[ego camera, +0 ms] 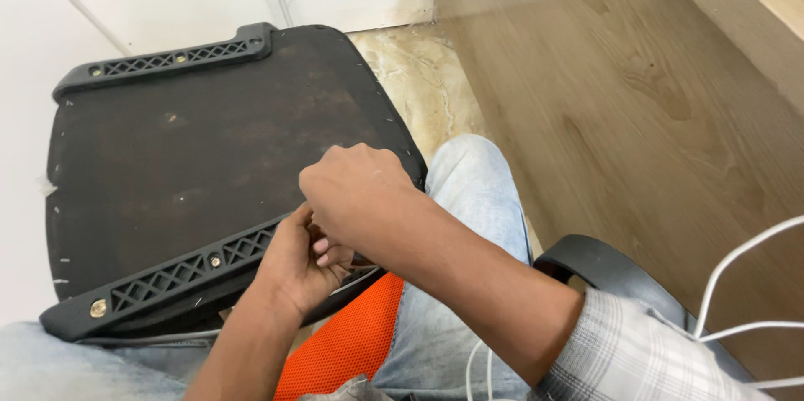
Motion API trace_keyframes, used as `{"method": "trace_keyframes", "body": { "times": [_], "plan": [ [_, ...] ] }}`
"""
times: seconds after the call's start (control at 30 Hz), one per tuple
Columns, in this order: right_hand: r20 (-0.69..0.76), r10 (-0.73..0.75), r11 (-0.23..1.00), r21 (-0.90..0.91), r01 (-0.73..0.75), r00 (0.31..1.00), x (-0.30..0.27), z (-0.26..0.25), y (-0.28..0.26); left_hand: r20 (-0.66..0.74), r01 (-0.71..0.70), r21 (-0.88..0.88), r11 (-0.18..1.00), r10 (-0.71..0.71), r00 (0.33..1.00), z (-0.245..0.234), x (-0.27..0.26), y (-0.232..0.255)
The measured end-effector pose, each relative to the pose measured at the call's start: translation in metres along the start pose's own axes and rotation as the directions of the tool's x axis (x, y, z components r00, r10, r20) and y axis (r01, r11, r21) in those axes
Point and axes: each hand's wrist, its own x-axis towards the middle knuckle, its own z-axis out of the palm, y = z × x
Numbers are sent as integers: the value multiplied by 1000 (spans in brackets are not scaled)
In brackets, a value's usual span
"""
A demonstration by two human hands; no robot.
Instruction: The person uses a screwdriver to tighten screws on the underside of a black plastic stool base. They work on multiple fasteners around the perimeter of the base while seated.
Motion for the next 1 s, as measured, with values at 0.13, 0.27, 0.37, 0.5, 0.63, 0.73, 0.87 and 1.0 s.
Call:
{"method": "trace_keyframes", "body": {
  "times": [0.13,0.27,0.37,0.5,0.63,0.73,0.87,1.0],
  "plan": [
    [186,200,964,140,-228,962,-2,-18,9,44,-16,-67,998,19,999,3,1,-13],
    [179,268,907,285,-311,947,-3,-10,5,38,-15,-49,999,17,999,0,0,-12],
    [54,159,974,157,-166,986,-1,3,1,-28,-32,-21,999,31,999,-3,0,-7],
    [-27,-66,998,-17,66,997,6,11,4,-54,23,16,1000,-22,998,-9,1,-2],
    [-4,-9,999,52,9,1000,8,3,13,152,24,-49,998,-17,988,-14,4,-1],
    [142,138,959,228,-168,980,7,-3,17,145,25,-37,999,-19,989,-15,7,-4],
    [196,287,875,346,-340,938,2,3,9,58,4,31,1000,-6,998,-16,5,-10],
    [56,62,971,226,-73,997,0,14,11,-41,35,53,998,-33,999,-20,-5,-14]
  ]
}}
